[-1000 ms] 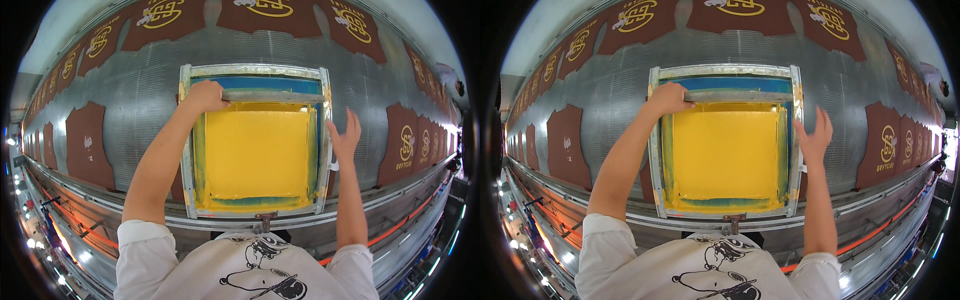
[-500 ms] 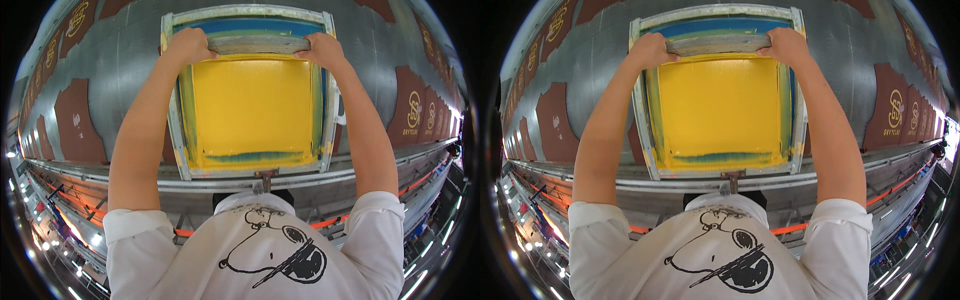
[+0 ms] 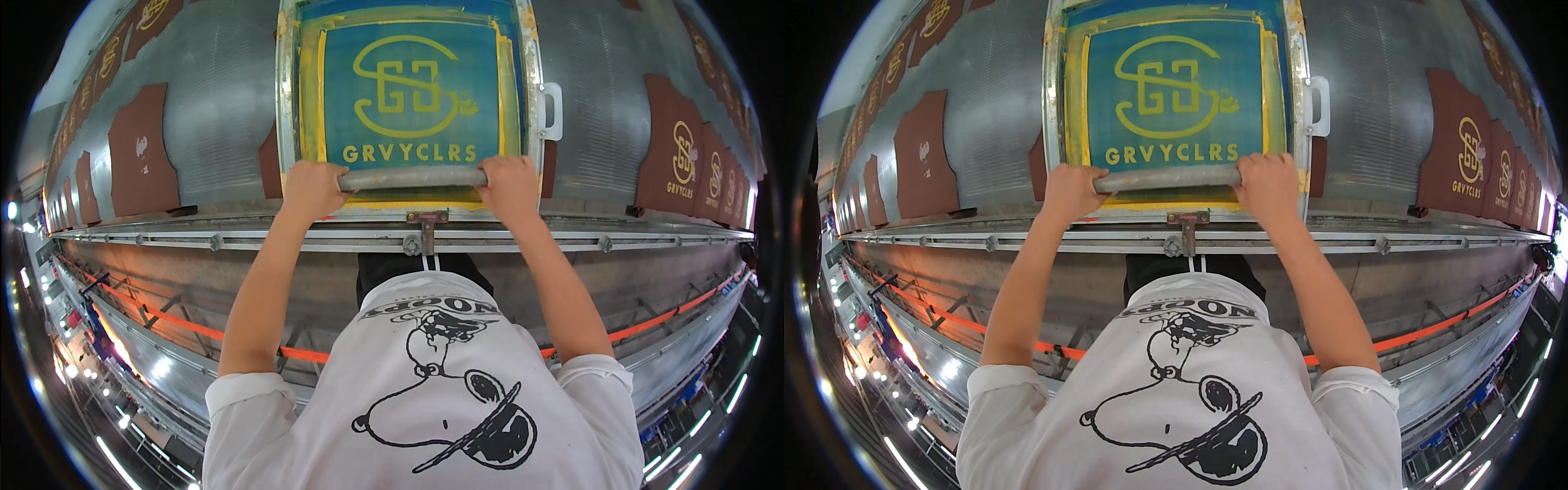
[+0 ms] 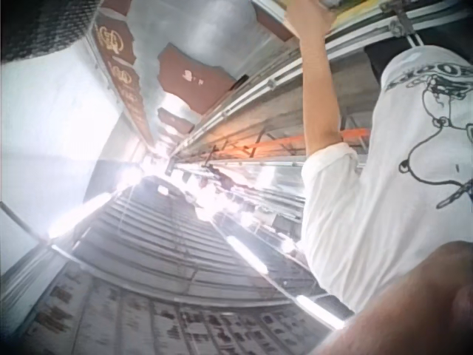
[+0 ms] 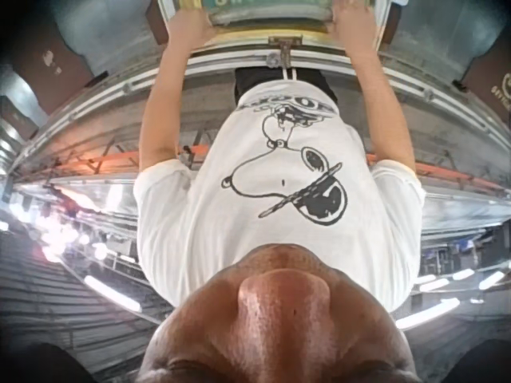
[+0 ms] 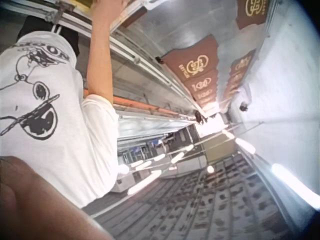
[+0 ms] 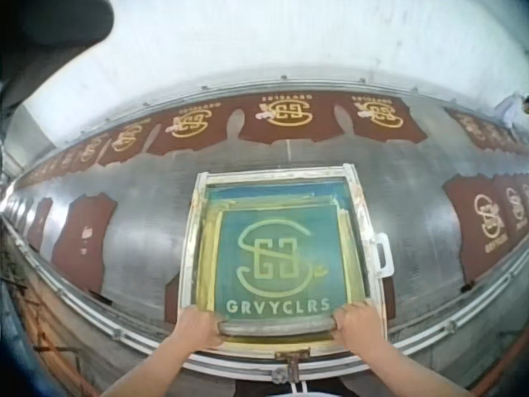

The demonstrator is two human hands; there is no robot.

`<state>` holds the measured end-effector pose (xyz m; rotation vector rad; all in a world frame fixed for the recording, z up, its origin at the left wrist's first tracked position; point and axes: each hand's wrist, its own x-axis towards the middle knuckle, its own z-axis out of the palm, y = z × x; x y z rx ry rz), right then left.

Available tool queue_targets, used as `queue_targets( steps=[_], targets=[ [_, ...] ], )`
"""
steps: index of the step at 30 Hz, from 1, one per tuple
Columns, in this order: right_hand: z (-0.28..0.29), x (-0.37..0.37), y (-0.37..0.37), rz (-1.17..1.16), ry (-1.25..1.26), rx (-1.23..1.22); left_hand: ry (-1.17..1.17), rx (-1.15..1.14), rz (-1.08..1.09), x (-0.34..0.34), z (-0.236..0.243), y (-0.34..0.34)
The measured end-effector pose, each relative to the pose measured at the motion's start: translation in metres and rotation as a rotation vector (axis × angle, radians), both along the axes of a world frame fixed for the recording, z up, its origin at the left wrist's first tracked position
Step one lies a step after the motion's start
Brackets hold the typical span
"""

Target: The person uses a squeegee to spread yellow ink across a screen printing frame, repeatedly pulling the ink back and forth to coat the mesh. The person works on a single frame, lifting and repositioning it occasionally while maintaining a consistent printing motion.

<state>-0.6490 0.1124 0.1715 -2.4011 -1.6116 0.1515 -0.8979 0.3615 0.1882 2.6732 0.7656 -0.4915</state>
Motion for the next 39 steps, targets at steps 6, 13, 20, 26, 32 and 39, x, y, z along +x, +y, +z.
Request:
queue_targets(
  steps=[6, 13, 20, 26, 32, 39],
  targets=[
    [0.029, 0.032, 0.036, 0.027, 0.098, -0.252, 0.219, -0.117, -0.041, 0.033, 0.028, 0.045],
    [0.043, 0.152, 0.167, -0.086, 0.033, -0.282, 0.074, -0.013, -0.056, 0.152, 0.032, 0.173],
    [0.017, 0.209, 0.233, -0.118, -0.016, -0.283, -0.023, 0.024, -0.039, 0.210, -0.005, 0.240],
    [0.013, 0.198, 0.221, -0.114, -0.050, -0.281, -0.010, 0.084, -0.058, 0.200, 0.004, 0.223],
    [0.015, 0.124, 0.149, -0.103, 0.009, -0.354, 0.116, 0.063, -0.021, 0.130, 0.008, 0.140],
    [0.003, 0.023, 0.027, 0.006, 0.068, -0.132, 0.093, -0.024, 0.025, 0.025, 0.007, 0.024]
  ],
)
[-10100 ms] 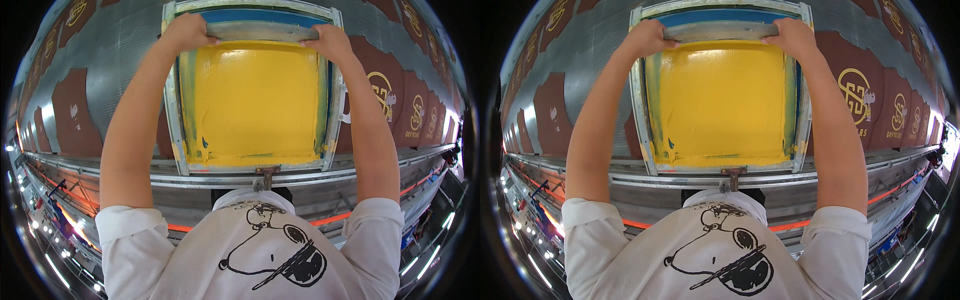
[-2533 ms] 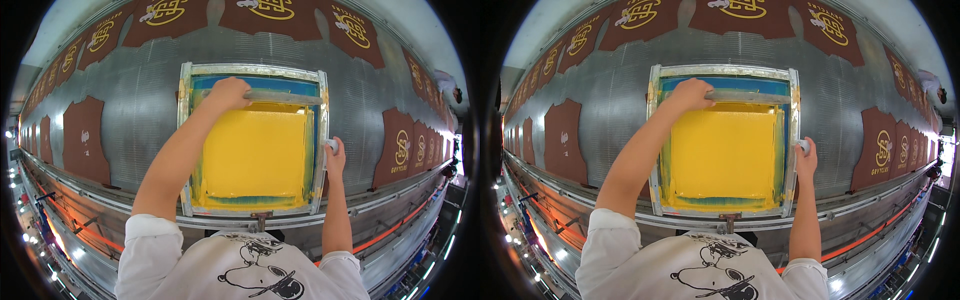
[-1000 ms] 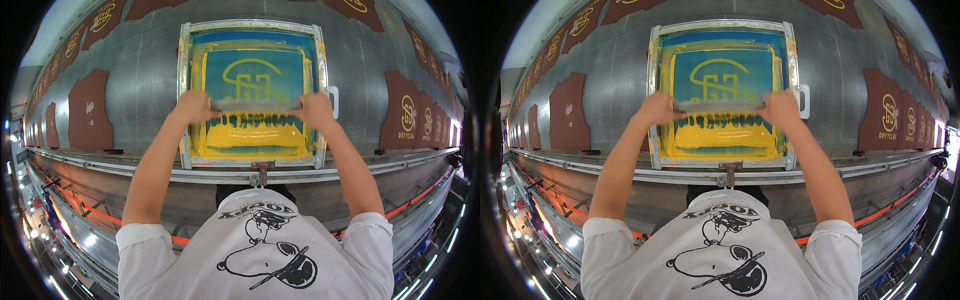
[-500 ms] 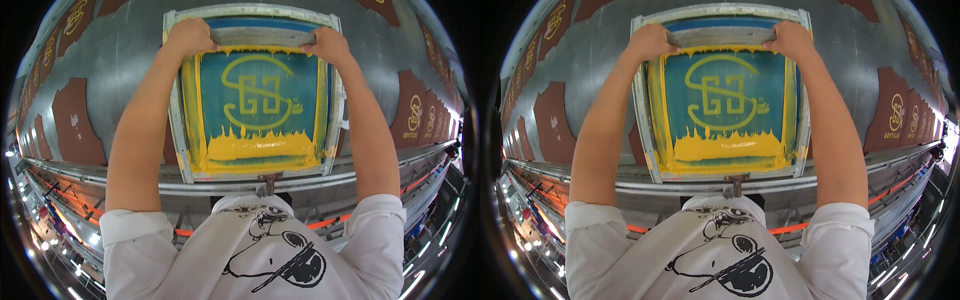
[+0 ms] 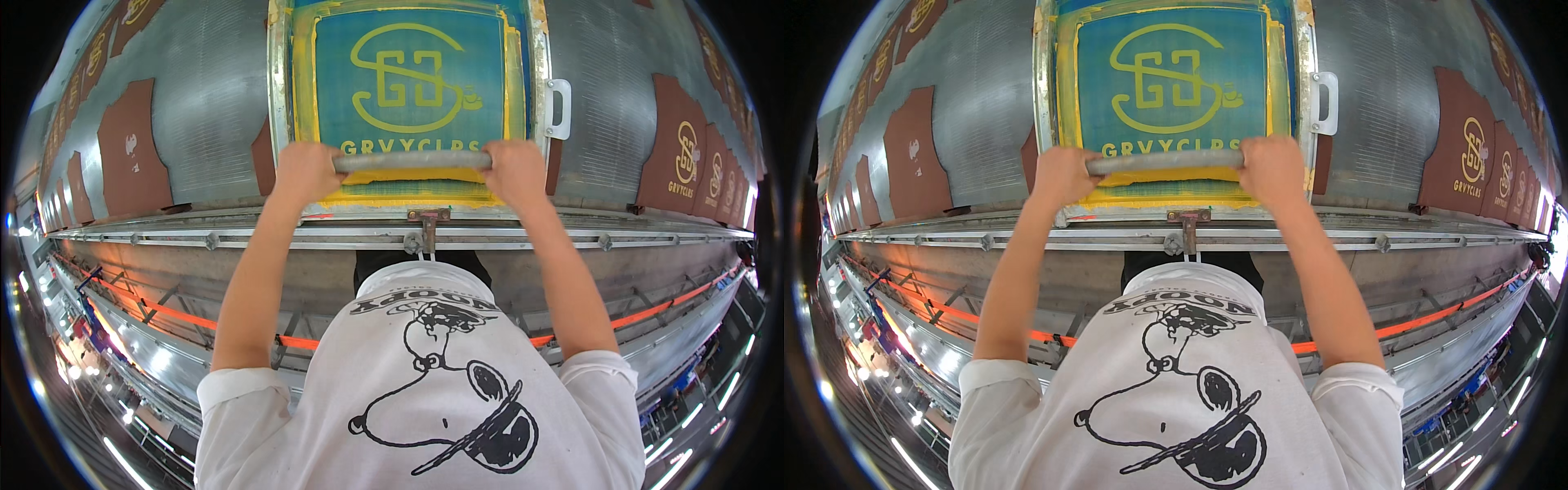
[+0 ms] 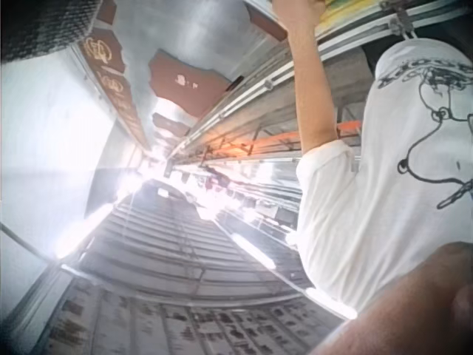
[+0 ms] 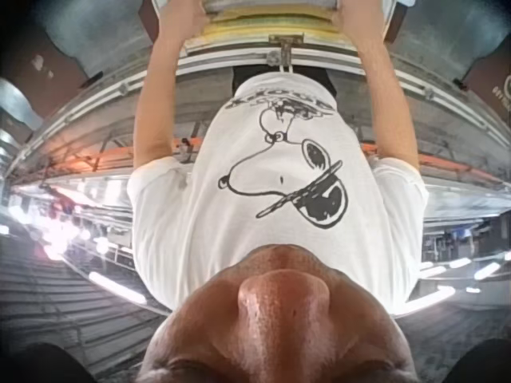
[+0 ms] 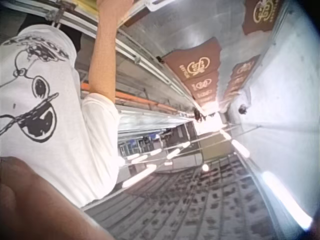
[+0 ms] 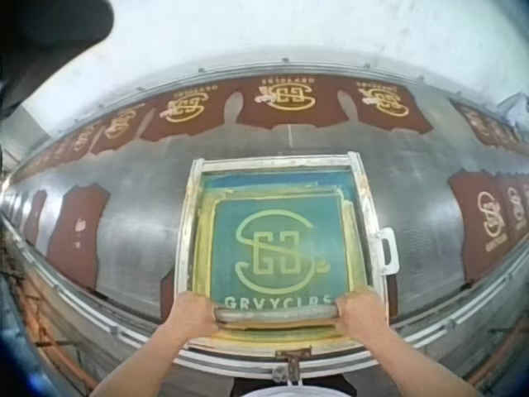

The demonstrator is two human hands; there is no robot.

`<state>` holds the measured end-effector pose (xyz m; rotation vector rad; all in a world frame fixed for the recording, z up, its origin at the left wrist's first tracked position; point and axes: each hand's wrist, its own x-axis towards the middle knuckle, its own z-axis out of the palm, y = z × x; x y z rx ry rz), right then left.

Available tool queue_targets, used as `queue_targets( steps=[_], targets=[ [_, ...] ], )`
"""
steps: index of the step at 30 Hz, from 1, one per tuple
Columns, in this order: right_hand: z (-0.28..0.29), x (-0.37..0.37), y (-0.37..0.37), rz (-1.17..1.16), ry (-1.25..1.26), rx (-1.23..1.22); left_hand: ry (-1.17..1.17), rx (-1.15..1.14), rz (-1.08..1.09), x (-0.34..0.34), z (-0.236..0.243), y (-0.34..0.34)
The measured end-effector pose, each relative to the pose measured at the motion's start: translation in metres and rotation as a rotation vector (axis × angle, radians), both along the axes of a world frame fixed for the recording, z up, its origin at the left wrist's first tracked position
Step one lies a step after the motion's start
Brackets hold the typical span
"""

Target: The person uses a squeegee to spread yellow ink across a screen printing frame, repeatedly pulling the ink back and forth to coat the mesh. The person works on a single frame, lifting and repositioning it occasionally while maintaining a consistent printing motion.

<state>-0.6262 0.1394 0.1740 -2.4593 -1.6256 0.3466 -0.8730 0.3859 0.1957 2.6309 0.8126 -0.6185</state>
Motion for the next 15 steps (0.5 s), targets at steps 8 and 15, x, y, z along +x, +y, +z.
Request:
queue_targets(
  steps=[8, 15],
  targets=[
    [0.016, -0.003, -0.002, 0.026, 0.062, -0.222, 0.078, -0.133, 0.023, -0.007, 0.005, 0.004],
    [0.041, 0.096, 0.109, -0.046, -0.056, -0.311, 0.026, -0.094, -0.016, 0.094, 0.018, 0.113]
  ],
)
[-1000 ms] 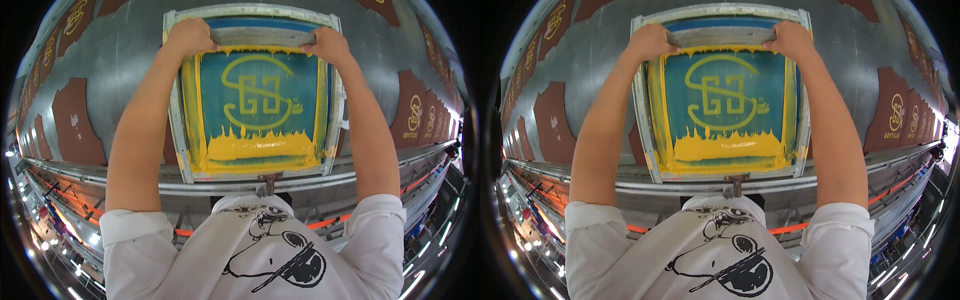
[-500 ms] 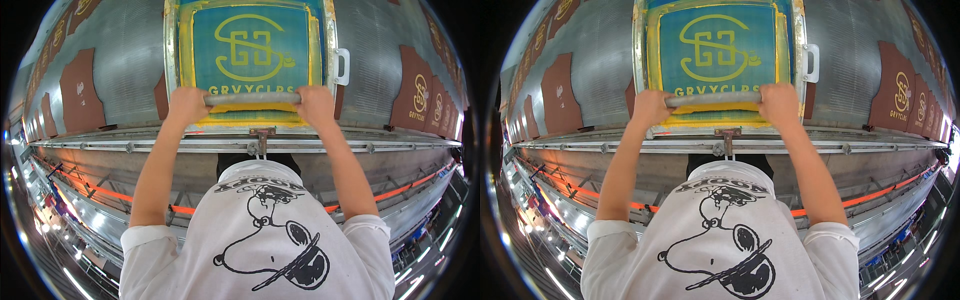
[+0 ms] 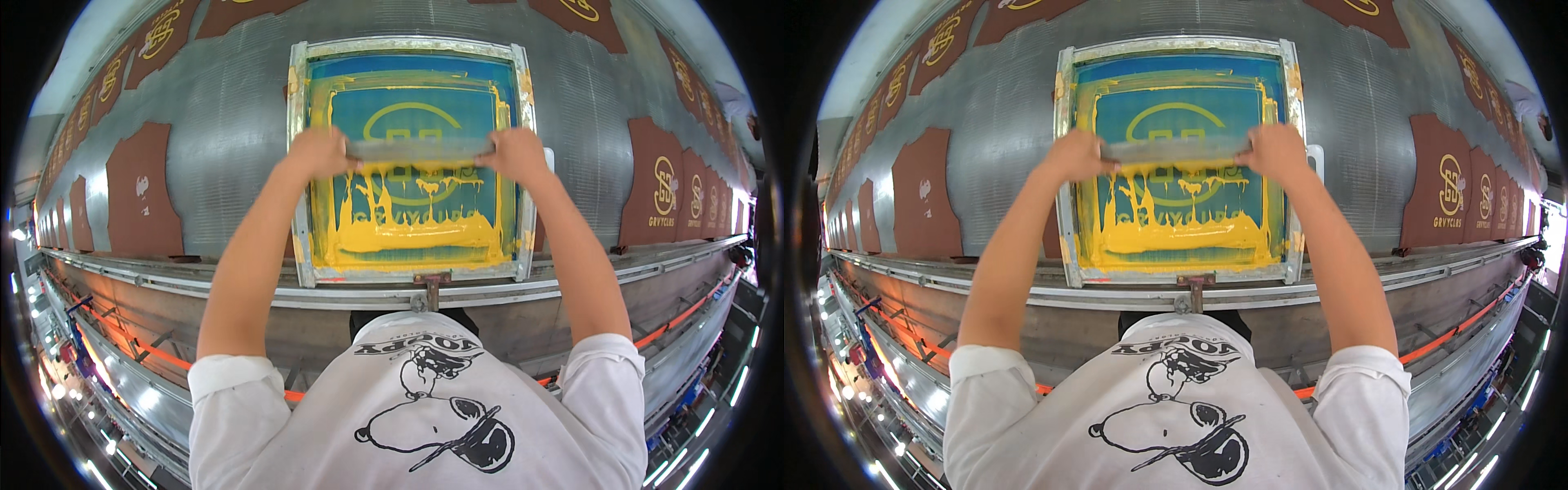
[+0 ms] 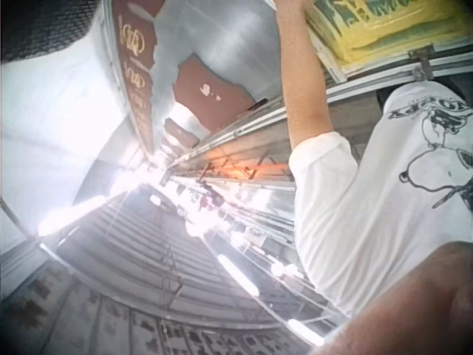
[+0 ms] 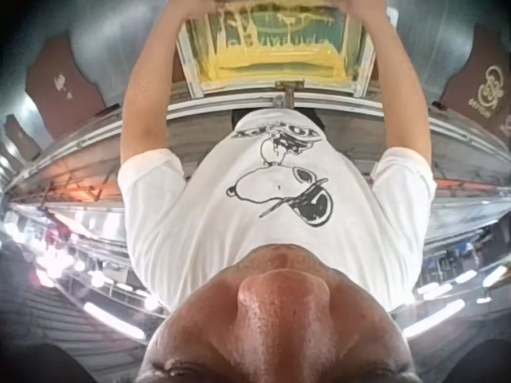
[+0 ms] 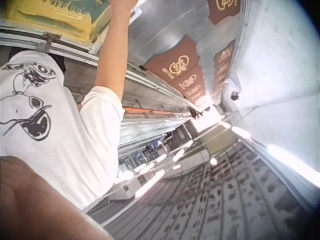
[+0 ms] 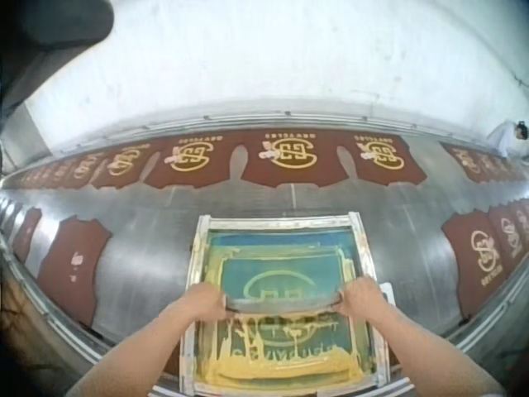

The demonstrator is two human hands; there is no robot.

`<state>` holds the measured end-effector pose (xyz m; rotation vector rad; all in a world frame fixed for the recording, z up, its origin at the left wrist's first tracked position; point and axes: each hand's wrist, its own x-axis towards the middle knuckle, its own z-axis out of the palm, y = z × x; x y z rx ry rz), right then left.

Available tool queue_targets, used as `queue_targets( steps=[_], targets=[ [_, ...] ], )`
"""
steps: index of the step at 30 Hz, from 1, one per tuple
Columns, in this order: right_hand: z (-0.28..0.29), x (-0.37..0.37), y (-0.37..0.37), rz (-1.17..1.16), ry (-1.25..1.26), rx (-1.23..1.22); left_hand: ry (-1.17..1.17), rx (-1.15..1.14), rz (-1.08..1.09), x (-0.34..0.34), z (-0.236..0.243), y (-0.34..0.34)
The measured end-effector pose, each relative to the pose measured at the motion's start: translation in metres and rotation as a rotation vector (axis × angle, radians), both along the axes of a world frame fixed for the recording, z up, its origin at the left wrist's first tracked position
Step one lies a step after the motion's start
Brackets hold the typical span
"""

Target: The person uses a squeegee to spread yellow ink across a screen printing frame, repeatedly pulling the ink back and forth to coat the mesh. The person works on a single frame, lifting and repositioning it occasionally while maintaining a consistent printing motion.

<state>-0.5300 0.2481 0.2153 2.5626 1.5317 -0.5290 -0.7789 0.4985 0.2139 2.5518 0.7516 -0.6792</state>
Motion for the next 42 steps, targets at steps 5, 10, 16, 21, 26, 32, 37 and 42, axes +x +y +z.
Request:
queue_targets(
  steps=[5, 10, 16, 21, 26, 32, 37, 42],
  targets=[
    [-0.007, 0.067, 0.073, -0.016, -0.076, 0.099, -0.067, 0.102, -0.033, 0.069, -0.004, 0.079],
    [-0.033, 0.086, 0.093, -0.035, -0.132, 0.175, -0.193, 0.163, -0.049, 0.087, -0.030, 0.100],
    [-0.036, 0.080, 0.083, 0.022, -0.113, 0.186, -0.187, 0.203, -0.078, 0.075, -0.026, 0.089],
    [-0.031, 0.014, 0.024, -0.025, -0.065, 0.079, -0.078, 0.218, -0.110, 0.022, -0.021, 0.022],
    [-0.031, -0.064, -0.066, 0.003, 0.028, 0.104, 0.116, 0.090, -0.013, -0.053, -0.014, -0.073],
    [-0.050, -0.125, -0.146, 0.054, 0.074, 0.216, 0.004, 0.091, -0.039, -0.124, -0.023, -0.142],
    [-0.041, -0.127, -0.139, 0.109, -0.036, 0.486, -0.235, 0.131, -0.063, -0.095, -0.026, -0.156],
    [-0.056, -0.122, -0.133, 0.059, 0.077, 0.321, -0.153, 0.102, -0.048, -0.063, -0.036, -0.169]
  ],
)
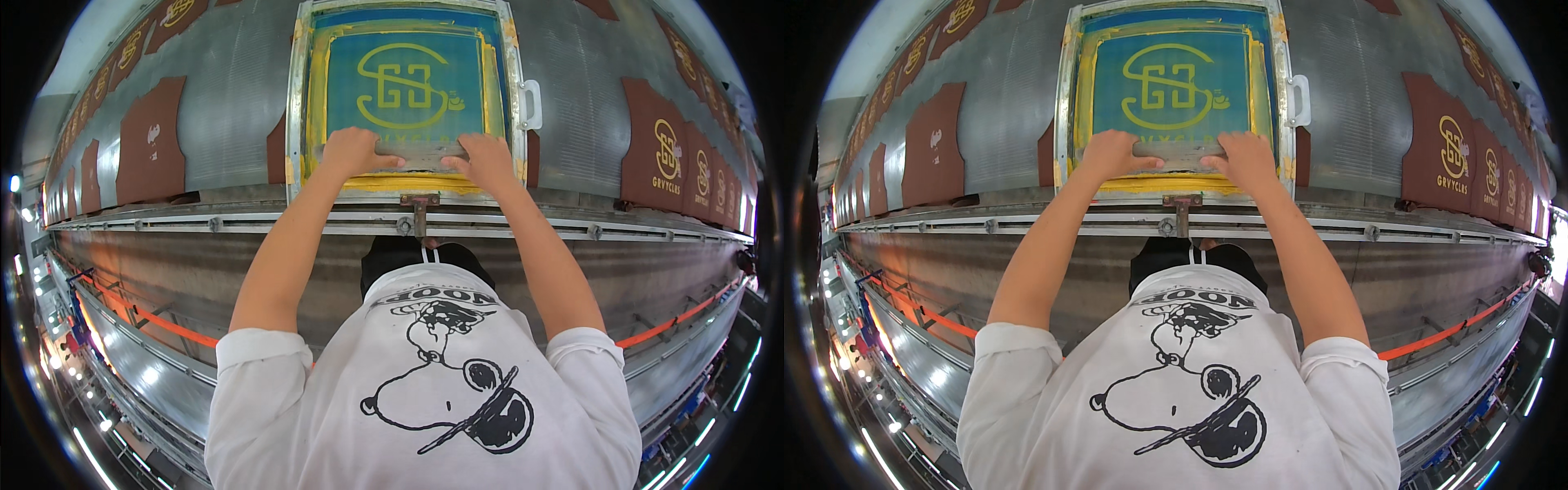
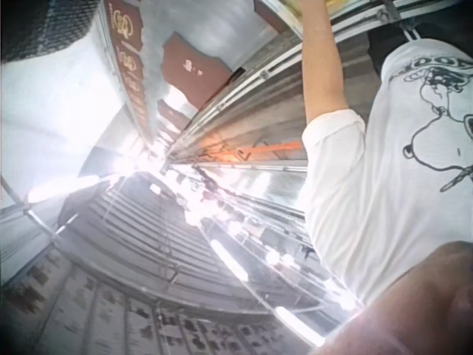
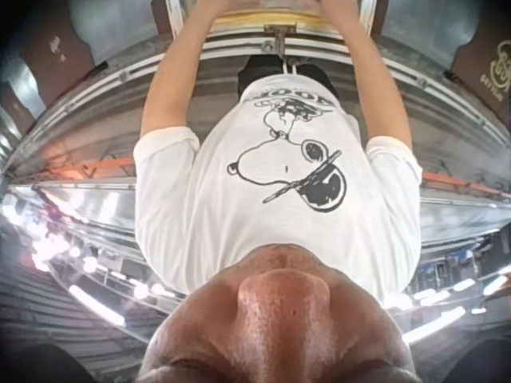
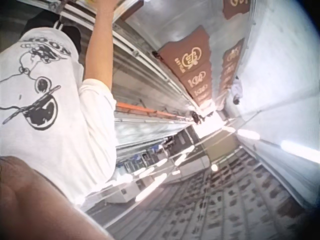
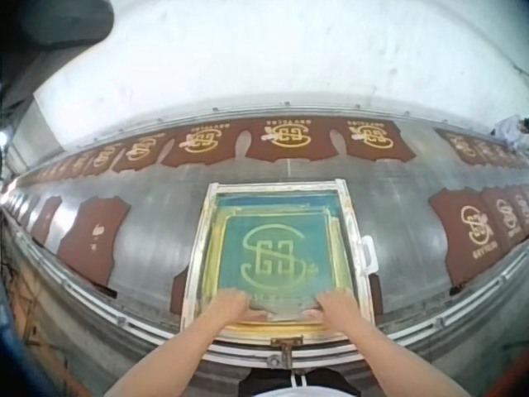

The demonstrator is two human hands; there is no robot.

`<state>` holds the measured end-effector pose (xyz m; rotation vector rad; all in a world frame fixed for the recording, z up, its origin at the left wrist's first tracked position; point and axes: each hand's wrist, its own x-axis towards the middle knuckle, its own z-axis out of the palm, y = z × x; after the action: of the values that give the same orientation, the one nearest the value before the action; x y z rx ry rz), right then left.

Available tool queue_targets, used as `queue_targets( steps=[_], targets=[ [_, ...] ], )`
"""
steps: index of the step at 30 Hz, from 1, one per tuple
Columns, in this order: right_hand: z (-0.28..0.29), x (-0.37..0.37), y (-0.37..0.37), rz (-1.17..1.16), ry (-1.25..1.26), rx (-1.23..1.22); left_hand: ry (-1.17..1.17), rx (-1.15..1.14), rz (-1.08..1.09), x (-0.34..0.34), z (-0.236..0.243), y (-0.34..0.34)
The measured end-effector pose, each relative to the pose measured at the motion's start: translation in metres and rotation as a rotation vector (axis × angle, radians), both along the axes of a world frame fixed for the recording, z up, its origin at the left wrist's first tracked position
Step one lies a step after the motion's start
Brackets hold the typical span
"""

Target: The person uses a squeegee to spread yellow ink across a screen printing frame, repeatedly pulling the ink back and forth to coat the mesh. The person works on a single frame, lifting and repositioning it occasionally while maintaining a consistent printing motion.

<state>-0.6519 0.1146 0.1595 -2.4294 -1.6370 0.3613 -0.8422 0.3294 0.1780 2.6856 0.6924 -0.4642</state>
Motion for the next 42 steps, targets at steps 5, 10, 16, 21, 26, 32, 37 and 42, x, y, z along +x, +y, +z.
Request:
queue_targets(
  steps=[5, 10, 16, 21, 26, 32, 37, 42],
  targets=[
    [-0.006, 0.024, 0.013, -0.001, 0.243, -0.083, 0.090, -0.080, -0.081, 0.020, -0.005, 0.021],
    [0.017, 0.082, 0.021, -0.457, 0.422, 0.298, 0.164, -0.361, -0.047, 0.035, -0.006, 0.070],
    [-0.045, 0.174, -0.004, -0.945, 0.297, 0.441, -0.139, -0.293, -0.101, 0.094, 0.003, 0.150],
    [-0.029, 0.166, 0.020, -1.055, 0.747, 0.270, -0.064, -0.248, -0.097, 0.156, 0.031, 0.219],
    [0.005, 0.161, 0.028, -1.130, 0.850, 0.382, -0.090, -0.108, -0.121, 0.180, 0.055, 0.243],
    [0.038, 0.154, 0.032, -1.084, 0.797, 0.401, -0.391, -0.150, -0.127, 0.155, 0.021, 0.228],
    [0.052, 0.154, 0.035, -1.013, 0.828, 0.413, -0.379, -0.265, -0.027, 0.106, 0.027, 0.186],
    [0.053, 0.160, 0.027, -0.974, 0.829, 0.475, -0.528, -0.197, -0.105, 0.011, 0.005, 0.085]
  ],
)
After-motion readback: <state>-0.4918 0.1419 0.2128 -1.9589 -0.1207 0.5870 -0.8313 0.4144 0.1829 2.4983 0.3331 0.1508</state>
